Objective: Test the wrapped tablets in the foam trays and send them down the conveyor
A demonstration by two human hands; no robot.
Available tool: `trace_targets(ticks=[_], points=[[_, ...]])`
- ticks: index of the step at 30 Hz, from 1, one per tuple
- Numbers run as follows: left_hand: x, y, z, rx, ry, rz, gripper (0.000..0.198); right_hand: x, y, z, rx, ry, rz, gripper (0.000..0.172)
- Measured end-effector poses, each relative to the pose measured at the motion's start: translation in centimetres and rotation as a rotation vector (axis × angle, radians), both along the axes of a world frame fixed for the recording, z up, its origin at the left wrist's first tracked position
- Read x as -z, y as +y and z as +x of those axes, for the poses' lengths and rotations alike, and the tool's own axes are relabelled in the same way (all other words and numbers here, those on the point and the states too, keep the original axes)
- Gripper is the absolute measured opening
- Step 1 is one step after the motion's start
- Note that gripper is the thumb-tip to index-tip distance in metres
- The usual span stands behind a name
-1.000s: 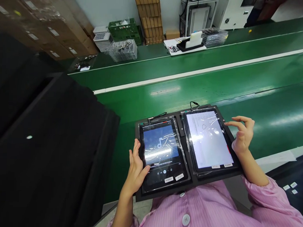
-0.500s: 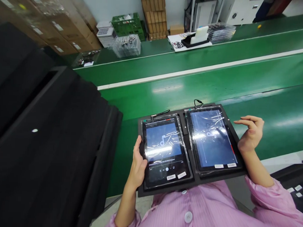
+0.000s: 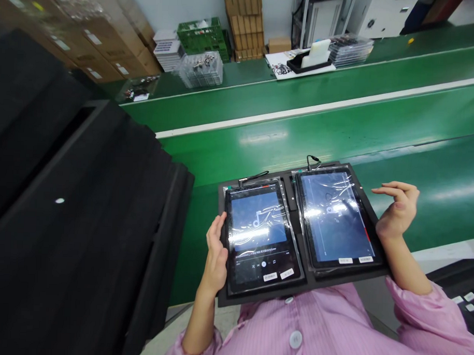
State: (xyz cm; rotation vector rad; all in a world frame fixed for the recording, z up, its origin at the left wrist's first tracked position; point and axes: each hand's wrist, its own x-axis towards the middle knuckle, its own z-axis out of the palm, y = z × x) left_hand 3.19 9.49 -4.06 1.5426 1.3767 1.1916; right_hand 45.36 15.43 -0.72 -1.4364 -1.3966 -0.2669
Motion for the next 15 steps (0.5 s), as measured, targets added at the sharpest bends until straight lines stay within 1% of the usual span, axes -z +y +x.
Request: trace_targets(ticks=[3,5,7,9,11,13,15], points=[[0.0,-0.1,0.0,-0.012,-0.001,-0.017,0.080,0.2,0.0,0.0,-0.014,0.000,0.011,0.071],[0.0,-0.2,-0.1,-0.013,0.003,-0.023,0.082,0.0,0.0,-0.1,-0.030,-0.014,-0.002,0.070],[-0.1,-0.1,-0.3,0.003,0.018,-0.023,0.081,-0.7,0.4,-0.2,-0.082,-0.053,-0.078,0.068],[-0.2,0.5,-0.6,0.030,0.035,-0.013,0.079,-1.9,1.1,-0.6,-0.216,-0.128,-0.235,0.062],[-0.3,1.9,-0.9,0.052,0.041,0.003,0.078,-3.6,2.3,-1.9,-0.417,-0.220,-0.399,0.053],[-0.2,4.1,-1.1,0.048,0.026,0.017,0.079,-5.5,3.9,-4.3,-0.642,-0.296,-0.515,0.046],[0.0,6.6,-1.0,0.019,-0.007,0.031,0.083,-7.0,5.8,-7.8,-0.859,-0.357,-0.610,0.040]])
